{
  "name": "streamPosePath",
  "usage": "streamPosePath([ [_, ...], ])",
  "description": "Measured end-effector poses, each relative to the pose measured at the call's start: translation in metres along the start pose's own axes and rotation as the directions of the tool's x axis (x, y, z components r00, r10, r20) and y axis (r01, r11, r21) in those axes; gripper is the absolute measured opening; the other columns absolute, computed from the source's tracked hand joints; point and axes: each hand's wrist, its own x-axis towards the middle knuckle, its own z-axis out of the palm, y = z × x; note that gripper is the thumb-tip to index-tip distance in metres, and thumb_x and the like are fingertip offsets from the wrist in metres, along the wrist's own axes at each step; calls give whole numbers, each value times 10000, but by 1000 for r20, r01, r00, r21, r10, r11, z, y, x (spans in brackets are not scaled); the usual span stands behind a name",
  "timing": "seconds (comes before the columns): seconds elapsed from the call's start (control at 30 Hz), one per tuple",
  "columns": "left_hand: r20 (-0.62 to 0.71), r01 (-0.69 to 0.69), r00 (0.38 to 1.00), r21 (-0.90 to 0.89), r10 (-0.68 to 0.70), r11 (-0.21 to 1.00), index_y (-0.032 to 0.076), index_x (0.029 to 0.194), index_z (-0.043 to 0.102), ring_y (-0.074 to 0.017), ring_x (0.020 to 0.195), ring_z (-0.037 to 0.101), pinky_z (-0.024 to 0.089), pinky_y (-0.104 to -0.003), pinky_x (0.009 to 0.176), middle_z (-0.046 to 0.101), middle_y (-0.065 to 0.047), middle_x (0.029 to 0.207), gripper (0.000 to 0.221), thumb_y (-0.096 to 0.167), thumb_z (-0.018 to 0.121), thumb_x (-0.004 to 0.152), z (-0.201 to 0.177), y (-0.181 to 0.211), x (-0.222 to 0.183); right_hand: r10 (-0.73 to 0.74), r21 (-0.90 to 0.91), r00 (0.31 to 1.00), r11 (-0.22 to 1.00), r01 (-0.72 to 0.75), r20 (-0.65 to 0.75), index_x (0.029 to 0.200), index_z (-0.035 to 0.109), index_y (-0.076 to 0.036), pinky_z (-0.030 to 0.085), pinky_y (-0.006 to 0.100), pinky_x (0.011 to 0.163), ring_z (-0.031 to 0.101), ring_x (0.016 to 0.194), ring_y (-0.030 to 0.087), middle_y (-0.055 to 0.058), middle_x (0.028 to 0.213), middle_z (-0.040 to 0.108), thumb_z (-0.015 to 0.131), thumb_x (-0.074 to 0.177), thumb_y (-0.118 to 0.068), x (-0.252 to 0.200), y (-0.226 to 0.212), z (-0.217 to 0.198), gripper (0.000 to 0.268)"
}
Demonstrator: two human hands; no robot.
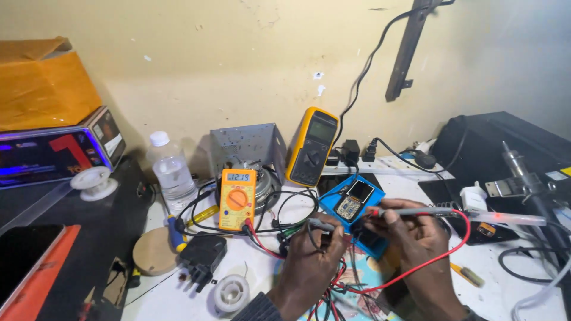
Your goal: Testing and soldering components on an electronic circuit board using a multimeter and soldering iron.
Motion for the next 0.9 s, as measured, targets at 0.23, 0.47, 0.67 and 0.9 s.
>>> streamPosePath([
  [0.23,-71,-141,987,-7,141,990,90,1004,634,-234,802,715,578,-375,716,714,-90,900,84,155,583,990,5,-7,0,121,-154,993,981,-119,1,1068,635,43,667,456,911,821,960,368,307,958,798,629,936,-102,-8,6,-1,196],
  [0.47,-39,-94,995,-18,93,995,103,1027,635,-229,844,713,576,-378,736,699,-77,947,117,187,560,996,4,-6,-2,39,-236,987,972,-1,158,923,695,35,636,412,867,804,966,313,239,907,837,670,911,-91,4,8,-34,129],
  [0.67,-36,-88,995,-12,88,996,105,1046,628,-239,807,727,575,-399,696,698,-91,935,116,193,566,1004,4,-12,-2,-301,78,802,949,306,516,900,634,-82,388,597,1197,610,1351,452,227,1094,766,613,962,-160,4,-19,-40,102],
  [0.9,7,-146,989,-80,147,986,64,1041,564,-262,910,785,615,-391,739,719,-123,974,74,126,527,1020,-1,2,-2,-157,240,810,971,21,565,869,477,-116,505,627,1071,765,931,406,305,943,766,511,1063,-322,0,-1,-25,285],
])
